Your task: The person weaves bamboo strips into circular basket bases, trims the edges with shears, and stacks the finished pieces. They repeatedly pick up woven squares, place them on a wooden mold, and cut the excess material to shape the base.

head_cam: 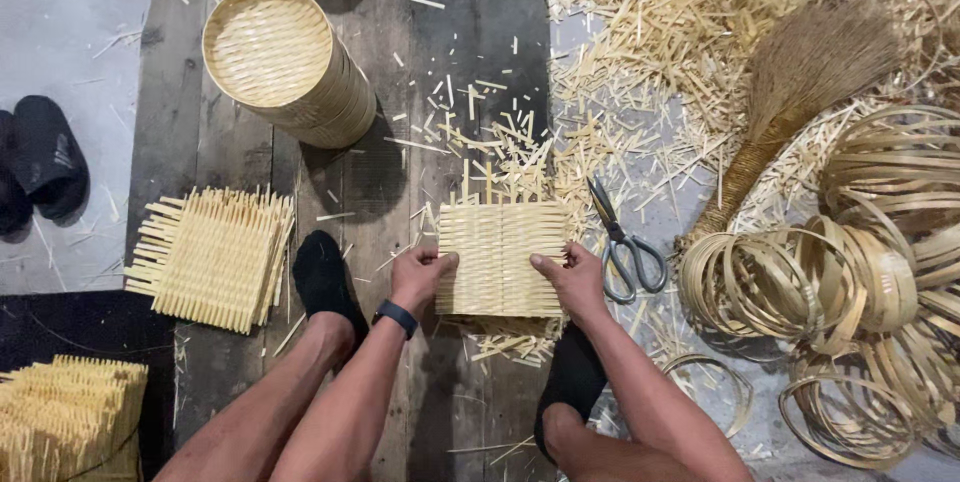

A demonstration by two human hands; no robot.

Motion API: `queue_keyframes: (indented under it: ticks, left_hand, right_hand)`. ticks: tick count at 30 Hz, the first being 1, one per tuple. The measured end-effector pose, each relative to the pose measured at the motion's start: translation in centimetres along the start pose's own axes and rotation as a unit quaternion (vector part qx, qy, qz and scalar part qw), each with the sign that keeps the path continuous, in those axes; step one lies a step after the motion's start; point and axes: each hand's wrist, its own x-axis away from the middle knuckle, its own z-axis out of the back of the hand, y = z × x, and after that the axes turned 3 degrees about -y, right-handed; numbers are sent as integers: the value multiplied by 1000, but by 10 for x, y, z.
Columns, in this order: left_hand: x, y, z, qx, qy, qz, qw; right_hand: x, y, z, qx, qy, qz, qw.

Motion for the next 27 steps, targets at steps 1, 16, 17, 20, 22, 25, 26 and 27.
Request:
queue_keyframes:
  ticks: [1,16,17,20,22,25,26,27]
  left_hand:
    - [-6,-5,2,7,-2,-4,1000]
    - [-20,-20,10,-31,-12,24,999]
    - [-19,-16,15,-103,-7,65,993]
    - [-16,-12,16,-105,26,50,993]
    - [-16,-14,18,-64,5,36,997]
    - [-9,-12,15,-77,10,25,997]
    - [-7,-5,16,-93,19,22,995]
    - [-4,1,17,-120,39,25,992]
  right_hand:
    - [-1,0,-1,-11,-2,9,1000]
    - [-2,12,0,116,86,39,989]
    - [-1,16,3,58,84,27,994]
    - [-1,23,57,31,193,119,973]
    - [-1,21,126,24,284,175,942]
    - [17,3,251,182,469,107,857]
    - [19,-3,283,186,507,156,827]
    - [24,-8,312,217,504,88,831]
